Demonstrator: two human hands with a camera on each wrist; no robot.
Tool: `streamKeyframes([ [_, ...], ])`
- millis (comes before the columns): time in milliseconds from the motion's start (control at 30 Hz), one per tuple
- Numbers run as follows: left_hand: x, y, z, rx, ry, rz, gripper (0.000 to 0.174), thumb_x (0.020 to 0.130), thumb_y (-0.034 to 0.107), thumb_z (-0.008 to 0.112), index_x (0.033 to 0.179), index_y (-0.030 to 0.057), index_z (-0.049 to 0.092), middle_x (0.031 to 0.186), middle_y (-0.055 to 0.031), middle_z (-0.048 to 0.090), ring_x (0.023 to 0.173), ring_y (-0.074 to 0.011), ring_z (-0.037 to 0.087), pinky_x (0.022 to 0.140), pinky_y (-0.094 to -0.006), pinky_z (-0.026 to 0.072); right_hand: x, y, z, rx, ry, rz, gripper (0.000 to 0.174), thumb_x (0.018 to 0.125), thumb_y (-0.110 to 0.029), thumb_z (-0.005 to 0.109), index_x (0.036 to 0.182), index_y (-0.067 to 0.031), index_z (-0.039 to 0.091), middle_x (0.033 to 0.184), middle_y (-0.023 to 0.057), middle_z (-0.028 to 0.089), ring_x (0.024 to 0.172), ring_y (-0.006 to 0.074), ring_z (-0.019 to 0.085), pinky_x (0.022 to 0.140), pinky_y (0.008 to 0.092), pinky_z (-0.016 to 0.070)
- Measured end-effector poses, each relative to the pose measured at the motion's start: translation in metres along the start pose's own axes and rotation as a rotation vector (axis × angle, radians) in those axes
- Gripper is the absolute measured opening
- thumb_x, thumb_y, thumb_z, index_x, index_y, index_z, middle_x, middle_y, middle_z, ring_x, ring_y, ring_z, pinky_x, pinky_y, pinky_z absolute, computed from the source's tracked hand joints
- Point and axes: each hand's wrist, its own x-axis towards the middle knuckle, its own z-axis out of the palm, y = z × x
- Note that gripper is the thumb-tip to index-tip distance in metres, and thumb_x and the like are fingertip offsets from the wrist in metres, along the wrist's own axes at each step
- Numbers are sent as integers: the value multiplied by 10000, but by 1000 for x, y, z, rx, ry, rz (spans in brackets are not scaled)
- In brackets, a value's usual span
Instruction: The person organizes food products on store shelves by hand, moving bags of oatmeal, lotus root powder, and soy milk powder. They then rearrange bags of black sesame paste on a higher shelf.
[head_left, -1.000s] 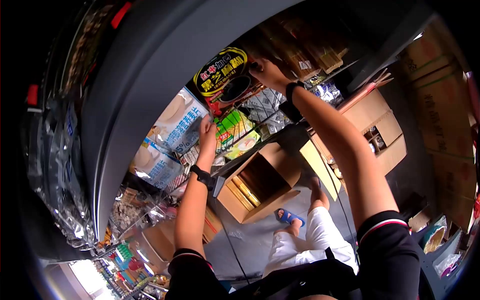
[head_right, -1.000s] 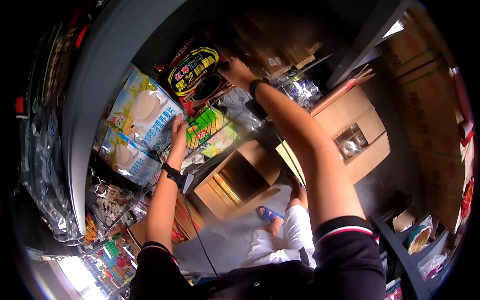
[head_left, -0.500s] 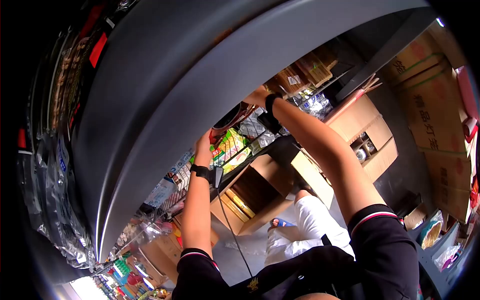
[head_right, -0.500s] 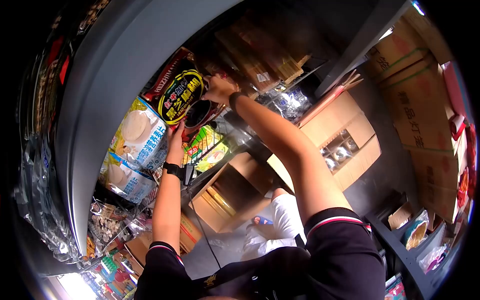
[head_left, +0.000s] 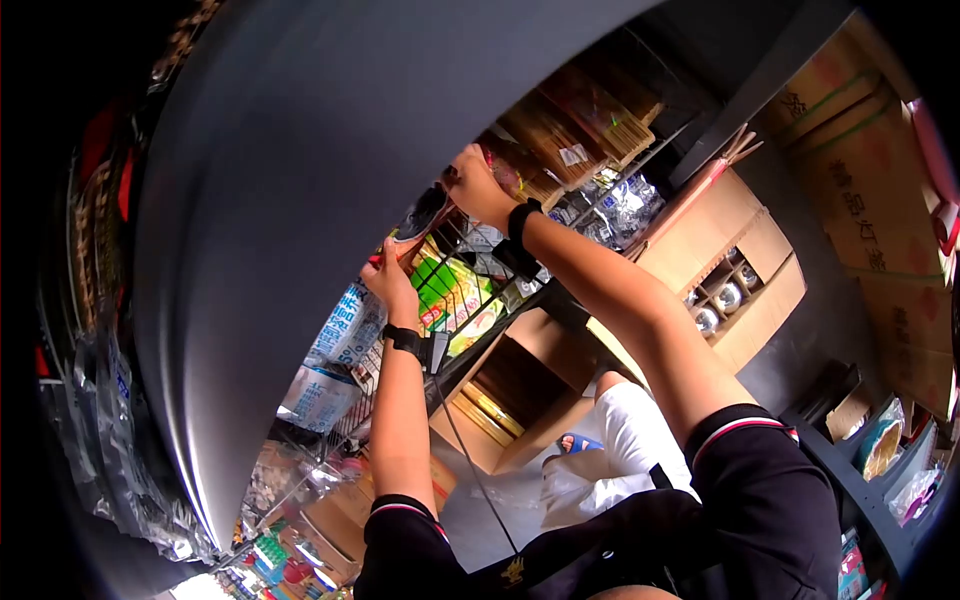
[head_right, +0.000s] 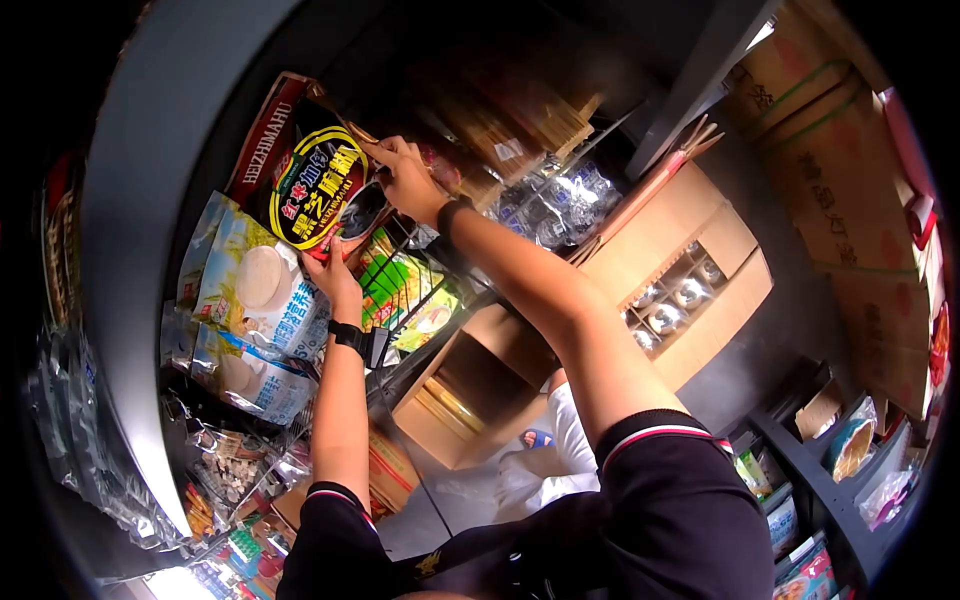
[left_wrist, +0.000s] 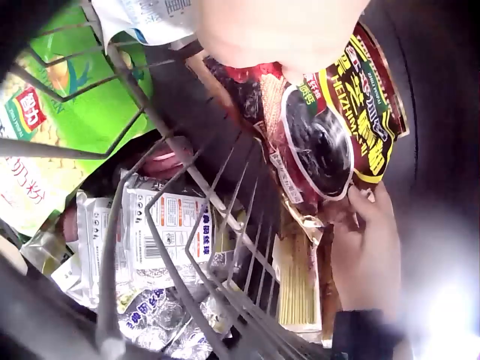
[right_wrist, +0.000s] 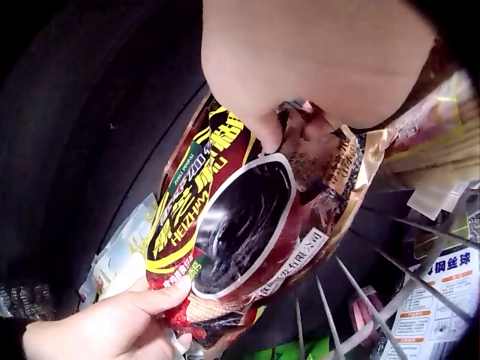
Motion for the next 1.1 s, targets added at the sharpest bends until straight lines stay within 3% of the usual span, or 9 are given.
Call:
streamKeyframes([
  [200,41,-44,1,190,168,178,395,926,57,792,1227,-53,560,1264,-142,669,1059,-219,646,944,-341,519,21,20,14,-3,-205,53,803,768,83,691,1532,-83,506,1377,198,565,1311,434,491,1100,481,444],
  [300,57,-72,11,222,177,75,520,866,4,790,1304,-57,518,1326,-168,647,1103,-269,640,976,-372,507,19,18,4,-235,-343,-34,767,817,-33,694,1547,-25,460,1430,228,543,1411,443,437,1137,516,413],
  [433,44,-88,29,348,139,-103,524,861,26,784,1306,-53,518,1296,-179,644,1092,-246,643,965,-363,521,9,-12,-39,-721,-546,256,630,877,-161,641,1485,-37,529,1411,222,566,1386,417,469,1095,477,439],
  [533,16,-89,58,338,-170,-123,434,937,57,705,1330,-20,539,1268,-151,647,1064,-178,642,930,-312,527,-25,44,-59,-876,-311,6,640,865,-138,633,1442,106,497,1333,221,576,1247,377,537,1004,427,504],
  [600,-18,-63,102,176,-428,-151,380,1015,88,608,1381,5,549,1282,-127,639,1067,-126,629,910,-269,524,-27,12,-70,-781,-401,219,672,888,-198,662,1470,86,481,1298,214,574,1229,359,549,940,418,547],
  [667,-39,-61,139,77,-417,-329,464,1074,260,504,1422,-41,569,1440,-192,606,1319,-279,565,1118,-390,427,-27,7,-70,-868,-448,190,694,903,-254,678,1480,76,477,1280,204,575,1221,349,557,890,405,563],
  [767,-36,-40,170,-139,-324,-632,498,1090,284,443,1501,11,510,1515,-162,550,1371,-263,526,1140,-378,414,-31,9,-68,-938,-395,212,697,924,-320,684,1474,61,487,1260,191,583,1195,339,576,851,392,569],
  [1067,-48,-29,175,-196,-452,-476,525,1112,381,439,1538,77,489,1551,-86,528,1380,-261,525,1136,-380,423,-47,1,-71,-1039,-196,154,648,930,-257,652,1453,86,483,1182,191,611,1123,324,589,808,386,559],
  [1100,-48,-26,176,-225,-447,-490,527,1112,389,446,1536,80,492,1543,-79,535,1369,-257,532,1129,-378,430,-45,-2,-72,-958,-243,185,567,917,-214,642,1397,72,546,1267,239,603,1217,372,570,934,430,541],
])
